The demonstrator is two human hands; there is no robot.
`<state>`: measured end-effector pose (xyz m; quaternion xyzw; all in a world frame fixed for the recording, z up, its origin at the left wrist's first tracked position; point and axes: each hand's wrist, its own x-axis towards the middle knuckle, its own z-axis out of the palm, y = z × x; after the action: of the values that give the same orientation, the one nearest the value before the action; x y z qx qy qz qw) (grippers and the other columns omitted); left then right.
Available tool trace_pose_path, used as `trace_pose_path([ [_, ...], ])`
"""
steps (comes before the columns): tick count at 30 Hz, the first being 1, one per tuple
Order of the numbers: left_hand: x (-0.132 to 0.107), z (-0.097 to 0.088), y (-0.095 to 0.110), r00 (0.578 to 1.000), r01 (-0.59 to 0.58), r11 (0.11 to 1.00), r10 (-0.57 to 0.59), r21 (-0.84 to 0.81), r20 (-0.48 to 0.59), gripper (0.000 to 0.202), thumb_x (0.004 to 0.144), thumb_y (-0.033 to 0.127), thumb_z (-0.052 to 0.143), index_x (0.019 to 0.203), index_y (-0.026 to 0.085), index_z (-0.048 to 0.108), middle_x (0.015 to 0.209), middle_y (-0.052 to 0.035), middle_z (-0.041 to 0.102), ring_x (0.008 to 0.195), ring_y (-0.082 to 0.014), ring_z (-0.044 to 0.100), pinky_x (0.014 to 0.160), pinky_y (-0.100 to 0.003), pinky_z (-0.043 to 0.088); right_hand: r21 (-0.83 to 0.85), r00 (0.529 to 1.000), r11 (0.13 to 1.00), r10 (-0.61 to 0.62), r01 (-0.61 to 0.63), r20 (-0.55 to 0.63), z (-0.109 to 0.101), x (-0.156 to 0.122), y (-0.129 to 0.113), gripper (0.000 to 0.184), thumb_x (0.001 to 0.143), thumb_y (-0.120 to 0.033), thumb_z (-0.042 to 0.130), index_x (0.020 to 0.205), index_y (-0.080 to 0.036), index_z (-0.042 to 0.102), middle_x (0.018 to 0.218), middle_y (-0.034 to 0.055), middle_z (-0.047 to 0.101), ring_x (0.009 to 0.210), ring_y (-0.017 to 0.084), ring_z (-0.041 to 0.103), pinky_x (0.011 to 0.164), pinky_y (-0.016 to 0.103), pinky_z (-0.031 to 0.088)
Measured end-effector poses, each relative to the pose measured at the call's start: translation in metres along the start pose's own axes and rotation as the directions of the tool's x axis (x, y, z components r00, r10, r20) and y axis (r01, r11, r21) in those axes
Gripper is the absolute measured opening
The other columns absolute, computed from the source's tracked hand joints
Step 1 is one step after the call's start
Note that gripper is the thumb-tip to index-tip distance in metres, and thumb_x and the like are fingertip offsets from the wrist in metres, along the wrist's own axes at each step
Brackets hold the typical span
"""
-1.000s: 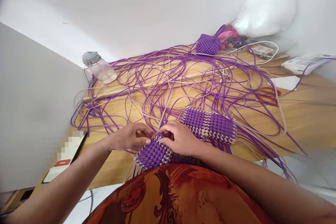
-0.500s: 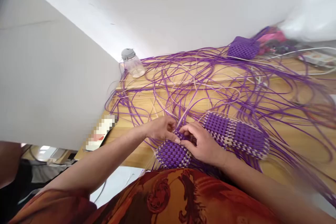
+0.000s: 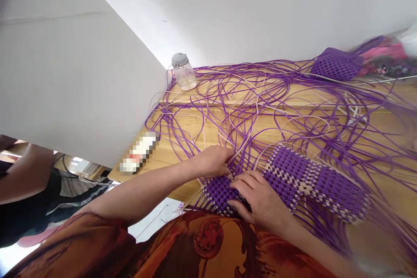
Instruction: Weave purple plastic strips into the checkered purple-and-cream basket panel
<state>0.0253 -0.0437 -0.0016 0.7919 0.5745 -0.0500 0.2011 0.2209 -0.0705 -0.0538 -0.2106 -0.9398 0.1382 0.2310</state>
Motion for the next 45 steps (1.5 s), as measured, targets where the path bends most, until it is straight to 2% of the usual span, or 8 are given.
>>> trace_pose_path([
  [9, 0.008, 0.01, -0.009, 1.0, 0.025, 0.972, -0.024, -0.234, 0.006, 0.042, 0.059, 0.057, 0.069, 0.072, 0.017, 0.064, 0.061, -0.0004, 0.058, 0.061, -0.0183, 0.056, 0.05, -0.027, 0.034, 0.031, 0.96, 0.972, -0.235, 0.233, 0.155, -0.019, -0.013, 0.045, 0.036, 0.085, -0.024, 0.057, 0.12, -0.03, 0.06, 0.117, 0.0046, 0.062, 0.117, 0.021, 0.051, 0.099, 0.041, 0.046],
  [15, -0.002, 0.017, -0.011, 0.997, -0.063, 0.877, 0.075, -0.476, 0.006, 0.024, 0.057, 0.033, 0.074, 0.071, 0.015, 0.067, 0.058, 0.0049, 0.054, 0.058, -0.0123, 0.049, 0.053, -0.022, 0.035, 0.074, 0.955, 0.961, -0.273, 0.266, 0.113, -0.019, -0.014, 0.027, 0.034, 0.087, -0.02, 0.053, 0.121, -0.023, 0.06, 0.112, 0.0063, 0.065, 0.114, 0.018, 0.05, 0.098, 0.037, 0.046],
  [20, -0.012, 0.025, -0.009, 0.998, -0.057, 0.738, 0.047, -0.673, -0.032, 0.015, 0.066, 0.026, 0.065, 0.074, 0.014, 0.066, 0.061, 0.0039, 0.057, 0.059, -0.0113, 0.048, 0.054, -0.021, 0.037, 0.185, 0.983, 0.969, -0.178, 0.167, 0.049, -0.013, -0.013, 0.022, 0.027, 0.086, -0.02, 0.055, 0.112, -0.02, 0.063, 0.109, 0.0064, 0.066, 0.108, 0.018, 0.052, 0.097, 0.037, 0.045],
  [28, -0.007, 0.024, -0.011, 0.979, 0.135, 0.346, 0.095, -0.928, 0.178, 0.025, 0.062, 0.02, 0.07, 0.086, 0.013, 0.068, 0.073, 0.0008, 0.066, 0.063, -0.0117, 0.056, 0.065, -0.023, 0.044, 0.41, 0.979, 0.894, 0.204, -0.179, -0.016, -0.02, -0.006, 0.017, 0.022, 0.086, -0.019, 0.053, 0.106, -0.019, 0.063, 0.109, 0.0069, 0.063, 0.099, 0.014, 0.058, 0.087, 0.028, 0.049],
  [31, -0.007, 0.025, -0.015, 0.973, 0.135, 0.385, 0.12, -0.913, 0.194, 0.029, 0.065, 0.026, 0.071, 0.091, 0.013, 0.068, 0.076, -0.0004, 0.066, 0.067, -0.0134, 0.058, 0.067, -0.025, 0.045, 0.462, 0.92, 0.813, 0.393, -0.354, 0.014, -0.021, 0.002, 0.014, 0.023, 0.084, -0.02, 0.054, 0.105, -0.017, 0.063, 0.101, 0.0073, 0.063, 0.082, 0.012, 0.06, 0.074, 0.024, 0.051],
  [39, -0.012, 0.015, -0.008, 0.999, -0.051, 0.765, 0.031, -0.642, -0.043, 0.059, 0.06, 0.029, 0.076, 0.114, 0.019, 0.056, 0.09, -0.0039, 0.066, 0.089, -0.0233, 0.06, 0.079, -0.032, 0.045, 0.422, 0.842, 0.759, 0.54, -0.497, 0.021, -0.004, 0.031, 0.011, 0.013, 0.079, -0.029, 0.062, 0.078, -0.016, 0.066, 0.065, -0.0008, 0.059, 0.059, 0.008, 0.05, 0.057, 0.021, 0.037],
  [42, -0.012, 0.017, -0.006, 0.996, -0.078, 0.746, 0.037, -0.662, -0.075, 0.058, 0.063, 0.025, 0.074, 0.116, 0.018, 0.053, 0.087, -0.0019, 0.065, 0.084, -0.0206, 0.059, 0.076, -0.03, 0.045, 0.518, 0.774, 0.638, 0.629, -0.57, 0.076, 0.0, 0.039, 0.013, 0.017, 0.077, -0.028, 0.061, 0.066, -0.015, 0.059, 0.056, -0.0024, 0.053, 0.051, 0.007, 0.043, 0.049, 0.02, 0.031],
  [45, -0.012, 0.024, -0.007, 0.996, -0.083, 0.626, 0.045, -0.775, -0.071, 0.059, 0.064, 0.02, 0.073, 0.118, 0.017, 0.048, 0.087, -0.0015, 0.065, 0.077, -0.0169, 0.059, 0.07, -0.027, 0.044, 0.715, 0.71, 0.373, 0.661, -0.591, 0.241, -0.012, 0.046, 0.016, 0.018, 0.077, -0.031, 0.059, 0.071, -0.015, 0.055, 0.051, -0.0054, 0.046, 0.045, 0.006, 0.038, 0.044, 0.019, 0.027],
])
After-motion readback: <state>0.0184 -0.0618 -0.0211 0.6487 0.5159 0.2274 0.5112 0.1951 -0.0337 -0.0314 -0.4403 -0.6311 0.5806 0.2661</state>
